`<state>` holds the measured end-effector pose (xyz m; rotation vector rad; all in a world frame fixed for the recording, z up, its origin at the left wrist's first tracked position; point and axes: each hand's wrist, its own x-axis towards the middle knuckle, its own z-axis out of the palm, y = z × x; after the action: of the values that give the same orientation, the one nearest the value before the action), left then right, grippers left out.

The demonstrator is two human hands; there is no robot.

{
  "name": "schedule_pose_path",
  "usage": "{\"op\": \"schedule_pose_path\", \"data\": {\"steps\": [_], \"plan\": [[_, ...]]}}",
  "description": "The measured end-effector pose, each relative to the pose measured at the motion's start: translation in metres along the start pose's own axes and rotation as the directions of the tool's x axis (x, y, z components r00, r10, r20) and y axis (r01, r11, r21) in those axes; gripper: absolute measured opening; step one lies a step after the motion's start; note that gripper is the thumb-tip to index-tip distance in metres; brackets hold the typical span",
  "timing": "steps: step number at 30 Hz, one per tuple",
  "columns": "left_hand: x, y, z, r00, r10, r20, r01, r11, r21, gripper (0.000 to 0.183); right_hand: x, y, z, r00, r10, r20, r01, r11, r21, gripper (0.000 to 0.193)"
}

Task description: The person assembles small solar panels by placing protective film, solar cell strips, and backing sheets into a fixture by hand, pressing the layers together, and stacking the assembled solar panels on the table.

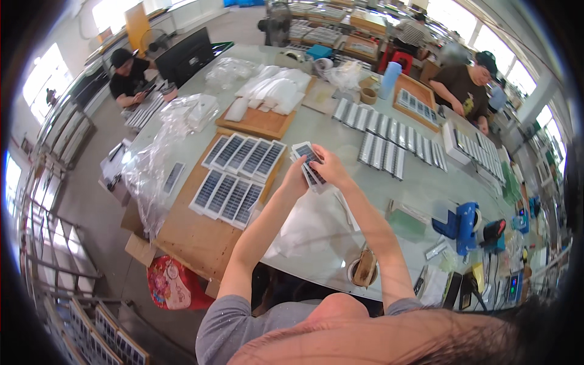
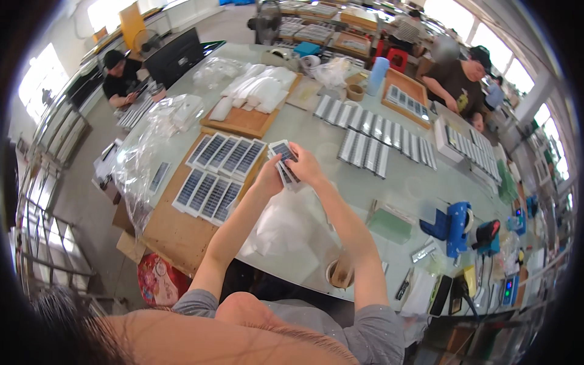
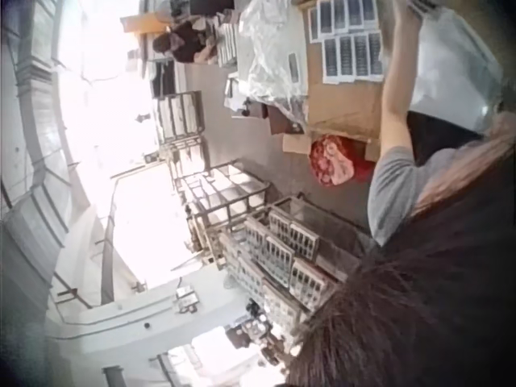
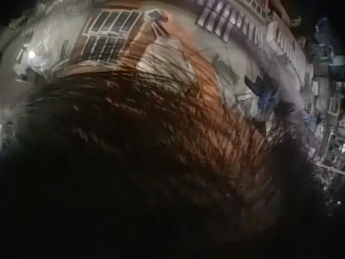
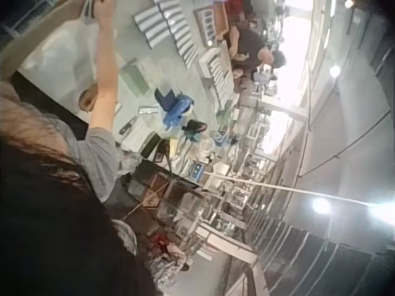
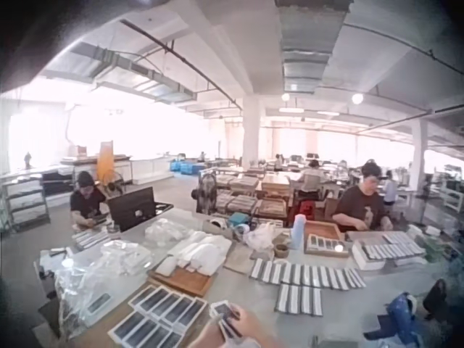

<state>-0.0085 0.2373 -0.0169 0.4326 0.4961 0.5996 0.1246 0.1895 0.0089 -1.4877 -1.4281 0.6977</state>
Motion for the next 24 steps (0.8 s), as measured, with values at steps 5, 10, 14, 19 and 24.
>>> {"op": "schedule_pose_path", "data": {"steps": [5, 10, 14, 19, 24], "plan": [[-0.036, -0.004, 0.011, 0.984, -0.017, -0.177, 0.021, 1.000, 0.021, 0.042, -0.036, -0.029, 0.015, 0.999, 0.030, 0.012, -0.027, 0.985, -0.171, 0.065], [-0.061, 0.005, 0.006, 0.982, 0.056, -0.181, -0.053, 0.998, 0.019, 0.048, -0.047, -0.038, 0.038, 0.989, 0.134, -0.070, -0.134, 0.991, 0.007, 0.072], [-0.072, 0.022, -0.020, 0.955, 0.209, -0.210, -0.192, 0.977, 0.097, 0.045, -0.047, -0.062, 0.091, 0.995, 0.097, -0.012, -0.096, 0.993, 0.067, 0.078], [-0.081, 0.089, -0.054, 0.984, -0.040, -0.174, 0.021, 0.994, -0.111, 0.050, -0.008, -0.065, 0.148, 0.994, -0.043, -0.098, 0.070, 0.956, 0.284, 0.068], [-0.090, 0.166, -0.086, 0.965, 0.078, -0.249, 0.014, 0.937, 0.348, 0.042, 0.011, -0.097, 0.169, 0.999, 0.040, 0.019, -0.043, 0.977, 0.211, 0.098]]}}
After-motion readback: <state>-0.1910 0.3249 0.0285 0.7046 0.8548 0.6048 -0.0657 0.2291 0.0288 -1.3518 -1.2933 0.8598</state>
